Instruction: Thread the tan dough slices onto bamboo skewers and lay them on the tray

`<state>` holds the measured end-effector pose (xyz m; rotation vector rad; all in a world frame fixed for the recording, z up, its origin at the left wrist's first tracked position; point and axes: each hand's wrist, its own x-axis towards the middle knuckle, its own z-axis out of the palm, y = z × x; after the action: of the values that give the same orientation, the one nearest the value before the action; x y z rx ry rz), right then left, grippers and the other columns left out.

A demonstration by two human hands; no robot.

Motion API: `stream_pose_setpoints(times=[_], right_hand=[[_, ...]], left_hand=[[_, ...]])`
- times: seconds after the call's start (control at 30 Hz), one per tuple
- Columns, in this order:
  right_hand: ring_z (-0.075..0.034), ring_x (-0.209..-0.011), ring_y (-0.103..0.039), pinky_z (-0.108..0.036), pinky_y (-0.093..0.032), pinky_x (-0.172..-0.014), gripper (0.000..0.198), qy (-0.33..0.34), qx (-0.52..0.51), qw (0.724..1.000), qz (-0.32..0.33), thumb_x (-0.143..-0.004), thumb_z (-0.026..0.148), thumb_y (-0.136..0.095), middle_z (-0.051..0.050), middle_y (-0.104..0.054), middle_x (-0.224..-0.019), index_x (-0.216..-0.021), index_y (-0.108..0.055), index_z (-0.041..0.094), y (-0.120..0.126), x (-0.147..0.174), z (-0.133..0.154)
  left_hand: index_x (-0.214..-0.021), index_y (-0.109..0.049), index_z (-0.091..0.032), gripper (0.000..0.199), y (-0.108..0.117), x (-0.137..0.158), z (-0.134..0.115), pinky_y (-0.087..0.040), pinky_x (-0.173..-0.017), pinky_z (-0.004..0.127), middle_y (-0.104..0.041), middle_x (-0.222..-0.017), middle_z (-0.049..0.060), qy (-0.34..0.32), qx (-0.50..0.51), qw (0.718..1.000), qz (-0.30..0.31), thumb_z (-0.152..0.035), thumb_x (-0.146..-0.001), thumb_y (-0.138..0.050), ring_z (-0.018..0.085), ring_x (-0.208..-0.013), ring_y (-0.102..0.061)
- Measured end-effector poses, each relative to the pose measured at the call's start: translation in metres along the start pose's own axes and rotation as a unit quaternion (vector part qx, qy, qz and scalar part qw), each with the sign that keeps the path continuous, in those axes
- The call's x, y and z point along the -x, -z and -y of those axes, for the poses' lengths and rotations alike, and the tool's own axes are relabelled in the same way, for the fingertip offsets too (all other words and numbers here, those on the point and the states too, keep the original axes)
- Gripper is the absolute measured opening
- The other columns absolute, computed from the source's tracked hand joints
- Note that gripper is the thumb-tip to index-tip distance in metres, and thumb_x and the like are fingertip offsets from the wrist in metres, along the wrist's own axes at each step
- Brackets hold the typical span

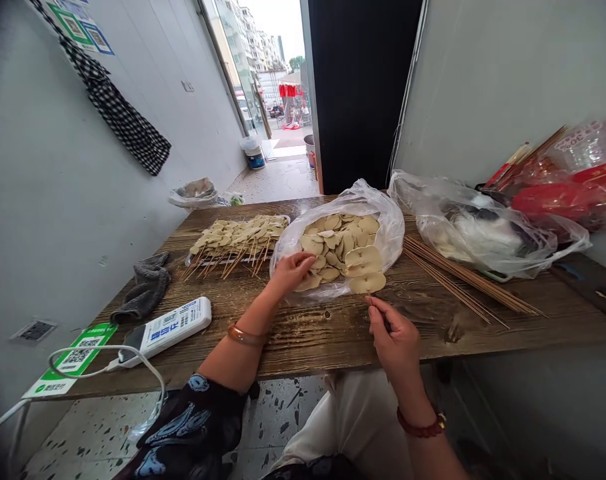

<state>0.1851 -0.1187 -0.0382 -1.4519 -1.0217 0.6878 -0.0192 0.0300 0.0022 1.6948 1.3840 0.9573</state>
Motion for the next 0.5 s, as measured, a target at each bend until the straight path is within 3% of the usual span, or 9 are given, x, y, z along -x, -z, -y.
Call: stream_pose_setpoints(times=[0.1,0.27,0.4,0.5], right_hand=[[-0.009,-0.045,-0.043,-0.020,-0.037,-0.040,0.041,0.004,-0.012,1.000,0.008,-0.085,0.044,-0.058,0.003,-0.051,-0.057,-0.111,-0.071,0.015,-0.001,0.000,-0.002],[-0.010,-0.048,-0.047,-0.020,-0.036,-0.040,0.041,0.006,-0.004,1.000,0.008,-0.085,0.044,-0.058,0.001,-0.056,-0.059,-0.111,-0.071,0.015,0.000,0.000,0.000],[-0.010,-0.049,-0.050,-0.020,-0.036,-0.039,0.040,0.014,0.012,1.000,0.016,-0.085,0.043,-0.057,-0.001,-0.060,-0.062,-0.110,-0.071,0.015,0.000,0.000,0.003],[-0.010,-0.048,-0.050,-0.019,-0.035,-0.039,0.038,0.020,0.016,0.999,0.034,-0.085,0.042,-0.057,-0.001,-0.062,-0.065,-0.109,-0.072,0.016,0.001,0.000,0.003]], left_hand=[[-0.101,-0.071,-0.016,0.029,-0.004,-0.001,0.002,-0.042,-0.061,0.024,-0.061,-0.058,0.000,-0.036,-0.129,0.990,-0.033,-0.026,-0.075,-0.065,0.015,-0.060,-0.058],[-0.089,-0.073,-0.020,0.020,-0.003,0.001,0.000,-0.045,-0.072,0.028,-0.068,-0.083,0.005,-0.088,-0.185,0.976,-0.073,-0.024,-0.082,-0.055,0.016,-0.077,-0.061],[-0.082,-0.074,-0.021,0.013,0.004,0.003,-0.006,-0.045,-0.084,0.030,-0.066,-0.101,0.006,-0.141,-0.136,0.972,-0.133,-0.023,-0.076,-0.063,0.019,-0.097,-0.058],[-0.078,-0.073,-0.018,0.012,0.007,0.004,-0.011,-0.046,-0.074,0.027,-0.068,-0.089,0.005,-0.108,0.002,0.988,-0.112,-0.026,-0.075,-0.065,0.017,-0.086,-0.060]])
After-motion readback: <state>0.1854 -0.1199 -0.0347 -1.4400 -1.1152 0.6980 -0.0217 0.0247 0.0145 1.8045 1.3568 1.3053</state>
